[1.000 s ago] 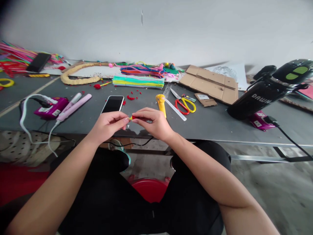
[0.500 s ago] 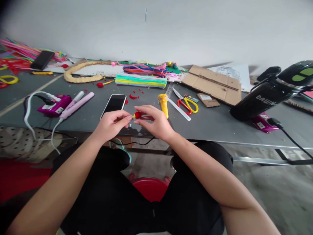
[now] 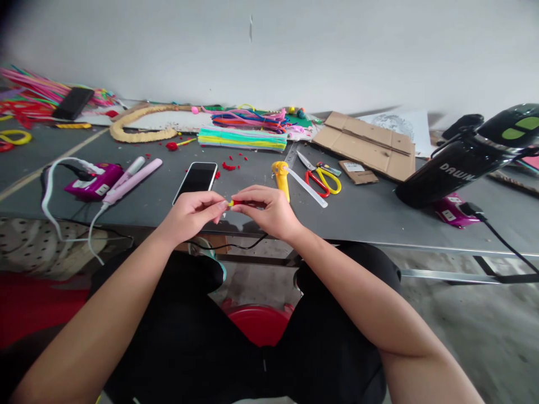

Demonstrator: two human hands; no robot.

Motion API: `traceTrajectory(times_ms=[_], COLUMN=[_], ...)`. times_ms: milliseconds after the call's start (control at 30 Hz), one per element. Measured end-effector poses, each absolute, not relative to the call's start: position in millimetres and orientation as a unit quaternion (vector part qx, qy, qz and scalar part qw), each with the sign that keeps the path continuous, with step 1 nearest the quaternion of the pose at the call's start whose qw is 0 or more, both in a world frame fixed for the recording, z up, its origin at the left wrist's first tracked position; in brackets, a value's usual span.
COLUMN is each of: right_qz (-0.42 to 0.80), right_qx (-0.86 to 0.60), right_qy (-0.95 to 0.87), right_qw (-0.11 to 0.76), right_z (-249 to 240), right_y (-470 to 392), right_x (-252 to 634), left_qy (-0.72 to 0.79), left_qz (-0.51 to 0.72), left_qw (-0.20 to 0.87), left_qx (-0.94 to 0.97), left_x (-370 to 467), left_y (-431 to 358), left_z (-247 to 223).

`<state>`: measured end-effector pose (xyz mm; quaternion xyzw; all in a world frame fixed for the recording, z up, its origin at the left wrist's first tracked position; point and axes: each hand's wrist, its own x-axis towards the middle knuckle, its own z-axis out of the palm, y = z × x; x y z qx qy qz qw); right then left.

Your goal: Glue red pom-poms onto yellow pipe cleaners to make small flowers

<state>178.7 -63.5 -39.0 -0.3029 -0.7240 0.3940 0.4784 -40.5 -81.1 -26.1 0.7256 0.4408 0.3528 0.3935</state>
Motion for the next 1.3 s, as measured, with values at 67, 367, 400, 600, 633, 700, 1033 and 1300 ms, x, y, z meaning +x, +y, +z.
traceTrajectory(times_ms=[67,367,400,600,633,700,1033,1300], right_qz=[0.413,0.445,0.445,0.433,0.43,0.426,0.422,0.448], right_qx=[-0.297,-0.302,-0.302,-0.312,-0.316,-0.323,-0.332,-0.317], right_qy=[-0.716,-0.697,-0.697,-0.704,-0.705,-0.706,-0.7,-0.69], right_qw=[0.478,0.475,0.475,0.47,0.467,0.465,0.471,0.473], right_z=[-37.6,-36.1,-36.2,-38.3,-38.5,-38.6,-38.9,-38.1], right_y=[-64.1,-63.5,-63.2,-63.5,-63.7,-63.9,-58.9,-59.5], right_x=[178.5,179.5,180.1,180.3,180.0,179.8,182.9,179.5], left_qy=[0.438,0.438,0.441,0.478,0.482,0.492,0.501,0.49], left_qz=[0.355,0.349,0.347,0.344,0.345,0.347,0.346,0.347], left_qw=[0.394,0.382,0.376,0.328,0.323,0.317,0.391,0.441], left_qx=[0.726,0.735,0.737,0.739,0.737,0.733,0.69,0.667], left_x=[-41.4,-44.2,-44.8,-47.6,-48.2,-50.5,-75.0,-83.2], left_y=[-80.7,-79.4,-79.6,-80.2,-79.9,-79.0,-74.1,-78.0], left_z=[-26.4,-24.6,-23.9,-21.3,-21.6,-22.5,-19.6,-13.0])
